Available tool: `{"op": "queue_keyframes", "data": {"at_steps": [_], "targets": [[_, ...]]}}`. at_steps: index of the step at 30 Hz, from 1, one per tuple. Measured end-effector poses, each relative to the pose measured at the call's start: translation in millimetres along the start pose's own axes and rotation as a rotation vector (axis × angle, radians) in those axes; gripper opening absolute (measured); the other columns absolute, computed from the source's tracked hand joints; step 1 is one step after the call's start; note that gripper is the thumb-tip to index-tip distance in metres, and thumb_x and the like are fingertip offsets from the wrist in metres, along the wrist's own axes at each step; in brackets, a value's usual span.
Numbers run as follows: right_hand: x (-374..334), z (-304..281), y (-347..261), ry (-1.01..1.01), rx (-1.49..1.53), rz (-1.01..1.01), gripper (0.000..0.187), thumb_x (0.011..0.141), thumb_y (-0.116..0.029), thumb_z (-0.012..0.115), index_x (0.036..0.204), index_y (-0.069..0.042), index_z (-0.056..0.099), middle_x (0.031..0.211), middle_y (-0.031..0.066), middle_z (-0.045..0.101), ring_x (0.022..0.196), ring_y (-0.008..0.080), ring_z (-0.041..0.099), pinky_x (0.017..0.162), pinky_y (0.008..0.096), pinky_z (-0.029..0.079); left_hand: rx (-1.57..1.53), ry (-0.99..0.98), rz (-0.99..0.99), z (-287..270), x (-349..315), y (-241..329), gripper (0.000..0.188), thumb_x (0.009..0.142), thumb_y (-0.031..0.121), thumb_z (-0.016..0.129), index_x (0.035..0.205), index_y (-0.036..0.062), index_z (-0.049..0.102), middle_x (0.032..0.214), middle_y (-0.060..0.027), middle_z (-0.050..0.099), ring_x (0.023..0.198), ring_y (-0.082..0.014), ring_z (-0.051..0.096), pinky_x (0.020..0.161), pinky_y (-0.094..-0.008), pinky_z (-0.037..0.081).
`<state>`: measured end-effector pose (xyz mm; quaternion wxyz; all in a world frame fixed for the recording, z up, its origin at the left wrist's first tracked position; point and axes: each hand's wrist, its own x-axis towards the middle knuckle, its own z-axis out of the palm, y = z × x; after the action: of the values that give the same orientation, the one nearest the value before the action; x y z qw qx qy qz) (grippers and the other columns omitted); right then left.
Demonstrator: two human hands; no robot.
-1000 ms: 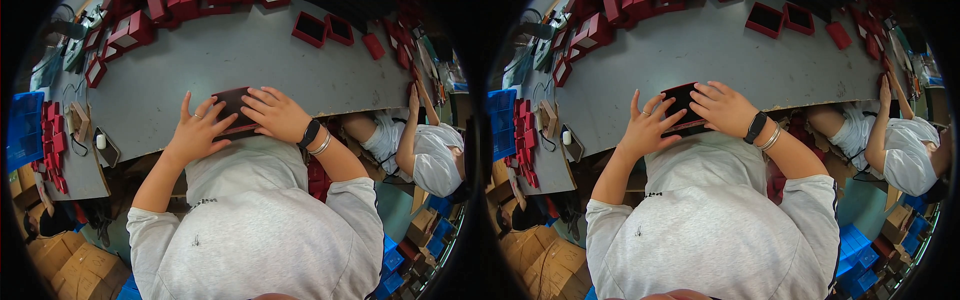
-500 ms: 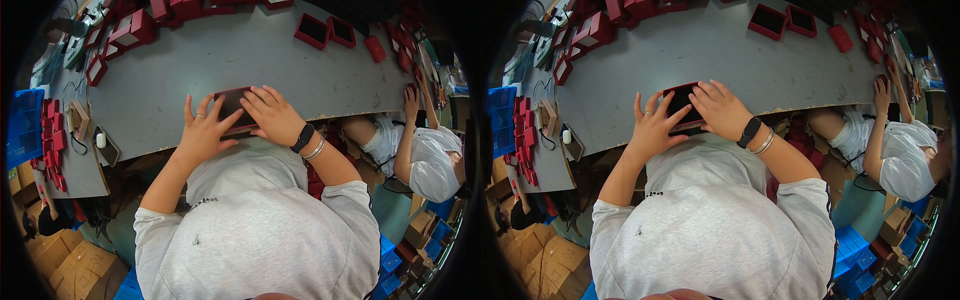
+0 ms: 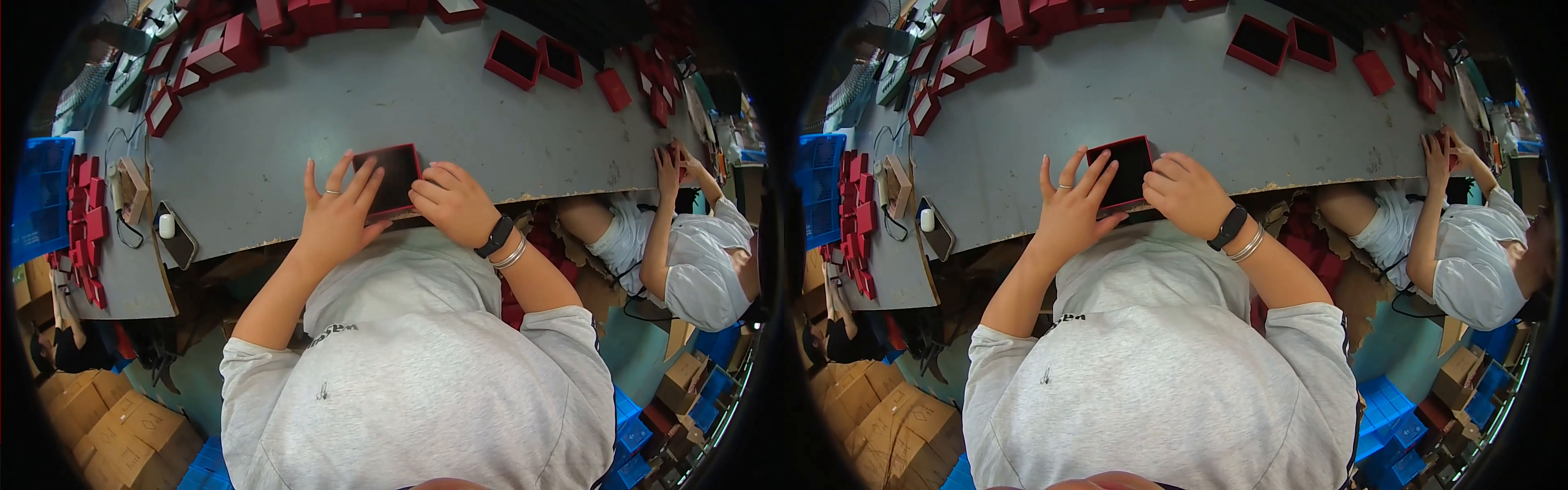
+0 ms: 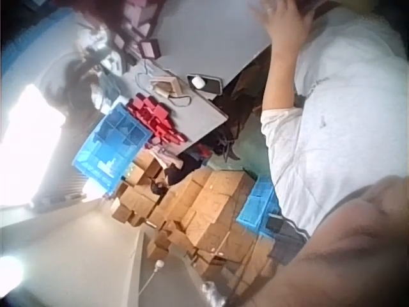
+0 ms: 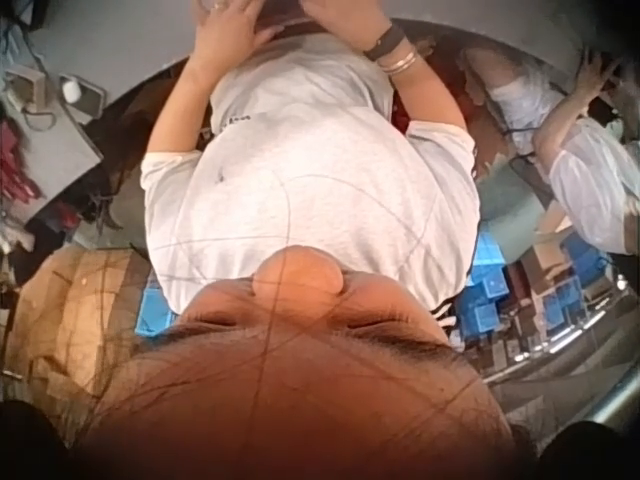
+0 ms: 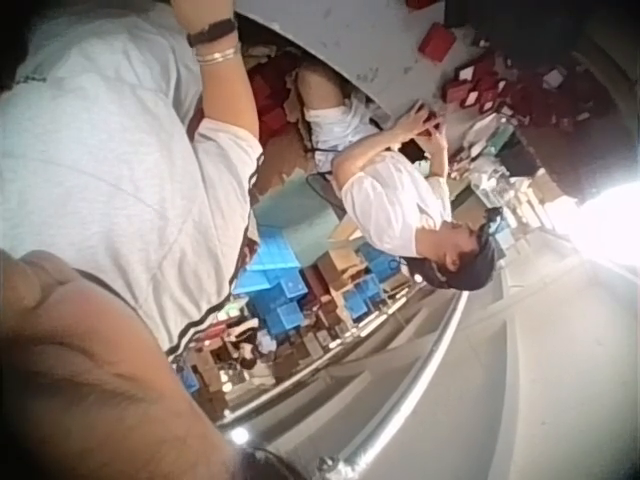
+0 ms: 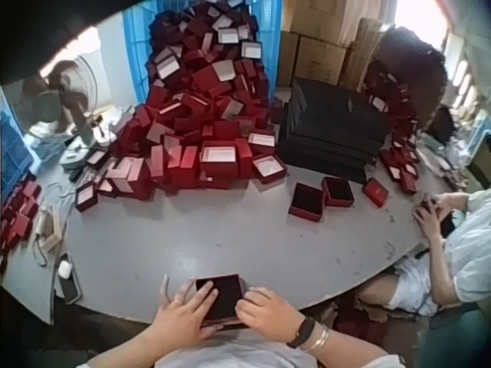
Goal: The worker is assembling small red gift boxes by placing black foam inserts or lids into the boxes.
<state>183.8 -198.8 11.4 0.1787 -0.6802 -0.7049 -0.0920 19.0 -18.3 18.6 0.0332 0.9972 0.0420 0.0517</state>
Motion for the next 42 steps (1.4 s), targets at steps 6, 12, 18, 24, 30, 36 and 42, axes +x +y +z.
{"op": "queue_keyframes", "data": {"at_steps": [6,12,18,24,30,36,42], "targets": [[-3,1,-8,0.02,0.111,0.057,0.016,0.079,-0.013,0.07,0.093,-0.006,0.068,0.098,0.0049,0.065,0.103,0.0244,0.06,0.101,0.0415,0.048,-0.073,0.065,0.074,11,0,3,0.07,0.078,0.047,0.077,0.138,0.016,0.059,0.151,0.0002,0.047,0.144,-0.0247,0.035,0.118,-0.0638,0.007],[-24,-21,23,0.148,0.054,0.378,0.015,0.077,-0.009,0.073,0.091,-0.005,0.066,0.093,0.0077,0.063,0.094,0.0298,0.059,0.086,0.0426,0.048,-0.246,0.446,0.08,3,-7,-44,0.057,0.08,0.03,0.079,0.132,0.0126,0.063,0.146,-0.0071,0.052,0.134,-0.0282,0.048,0.118,-0.0538,0.022],[-96,-31,86,0.3,-0.222,0.897,0.018,0.088,-0.01,0.069,0.105,-0.003,0.067,0.102,0.0124,0.066,0.1,0.0347,0.058,0.088,0.0438,0.048,-0.332,0.734,-0.371,-9,25,-133,0.05,0.084,0.019,0.075,0.131,0.0077,0.061,0.141,-0.0119,0.054,0.132,-0.0317,0.047,0.112,-0.0455,0.035],[-124,-5,94,0.66,-0.225,1.039,0.04,0.091,0.001,0.062,0.131,-0.005,0.057,0.132,0.0174,0.047,0.112,0.0323,0.056,0.095,0.0409,0.048,-0.416,0.715,-0.61,-5,100,-221,0.063,0.085,0.03,0.077,0.137,0.0042,0.054,0.141,-0.0166,0.051,0.132,-0.0343,0.046,0.11,-0.0433,0.037],[-129,9,92,0.684,-0.222,1.097,0.041,0.091,0.003,0.061,0.132,-0.002,0.055,0.135,0.017,0.043,0.111,0.0275,0.056,0.094,0.0387,0.049,-0.698,0.711,-0.967,13,153,-271,0.063,0.082,0.039,0.079,0.126,-0.0004,0.059,0.123,-0.0198,0.063,0.115,-0.0337,0.06,0.099,-0.0405,0.046],[-134,13,87,0.726,-0.234,1.025,0.033,0.089,0.002,0.063,0.121,0.001,0.06,0.125,0.0181,0.052,0.108,0.0319,0.058,0.093,0.0414,0.05,-0.578,0.768,-0.672,20,146,-227,0.03,0.082,0.02,0.076,0.102,0.0011,0.065,0.095,-0.0189,0.067,0.088,-0.0392,0.062,0.08,-0.0441,0.048],[-74,-26,104,0.652,-0.274,0.752,0.032,0.087,0.0,0.066,0.118,-0.001,0.062,0.118,0.018,0.057,0.109,0.0354,0.059,0.091,0.0413,0.052,-0.181,0.385,-0.236,15,46,-165,0.034,0.069,0.005,0.076,0.102,0.004,0.066,0.105,-0.013,0.064,0.103,-0.0354,0.058,0.089,-0.0485,0.045]]}}
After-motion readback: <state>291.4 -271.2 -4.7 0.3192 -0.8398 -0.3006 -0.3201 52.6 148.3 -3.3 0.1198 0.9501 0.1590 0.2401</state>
